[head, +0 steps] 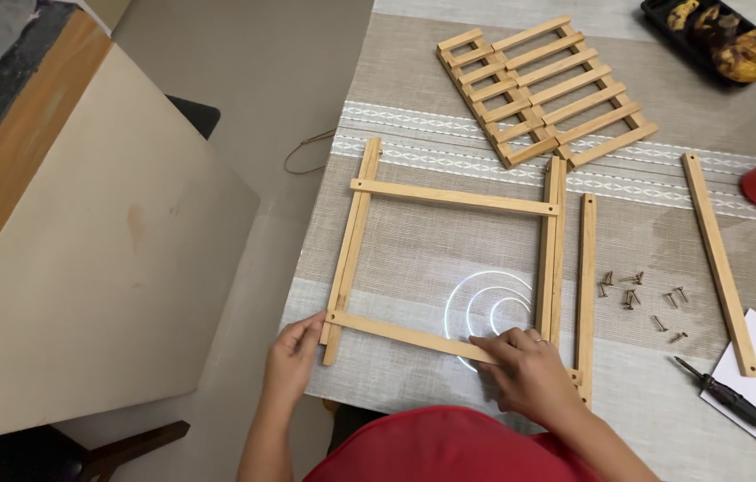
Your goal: The person assembles a wooden frame by arranging slats into a rectangular shape and securing them with screws. They use a screwdriver to fasten the joints and adjust the pieces to align properly.
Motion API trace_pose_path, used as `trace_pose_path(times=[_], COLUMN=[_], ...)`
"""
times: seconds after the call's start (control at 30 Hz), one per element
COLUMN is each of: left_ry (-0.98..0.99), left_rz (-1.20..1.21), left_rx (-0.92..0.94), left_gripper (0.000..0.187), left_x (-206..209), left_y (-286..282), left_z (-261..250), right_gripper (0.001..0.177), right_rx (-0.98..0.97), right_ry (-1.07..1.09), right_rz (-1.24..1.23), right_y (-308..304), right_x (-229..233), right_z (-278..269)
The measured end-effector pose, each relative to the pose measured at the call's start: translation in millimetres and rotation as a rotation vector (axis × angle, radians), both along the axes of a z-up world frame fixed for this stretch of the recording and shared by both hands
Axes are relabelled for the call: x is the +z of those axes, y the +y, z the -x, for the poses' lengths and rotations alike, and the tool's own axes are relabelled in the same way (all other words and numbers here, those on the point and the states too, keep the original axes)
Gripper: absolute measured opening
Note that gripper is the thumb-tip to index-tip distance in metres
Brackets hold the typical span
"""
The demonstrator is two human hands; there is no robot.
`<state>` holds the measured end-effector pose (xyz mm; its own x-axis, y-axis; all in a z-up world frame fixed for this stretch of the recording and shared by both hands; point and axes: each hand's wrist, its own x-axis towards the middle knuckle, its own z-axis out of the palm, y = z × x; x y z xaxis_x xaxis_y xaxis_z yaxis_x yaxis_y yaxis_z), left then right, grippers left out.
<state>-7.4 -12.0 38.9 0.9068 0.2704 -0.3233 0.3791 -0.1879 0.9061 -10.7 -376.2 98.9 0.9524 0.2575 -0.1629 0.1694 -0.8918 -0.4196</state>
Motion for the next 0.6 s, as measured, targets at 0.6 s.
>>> trace_pose_path(times=[0.6], left_ry=[0.012], left_rz=[-0.337], left_rx=[-0.062], left_gripper=[0.033], left_x=[-1.5], left_y=[4.6], left_z=[5.1], right_gripper=[0.037], right_rx=[-0.636], right_ry=[0.245], right_rz=[-0.272], right_y=[-107.2], right_x=[23.7], right_z=[29.6])
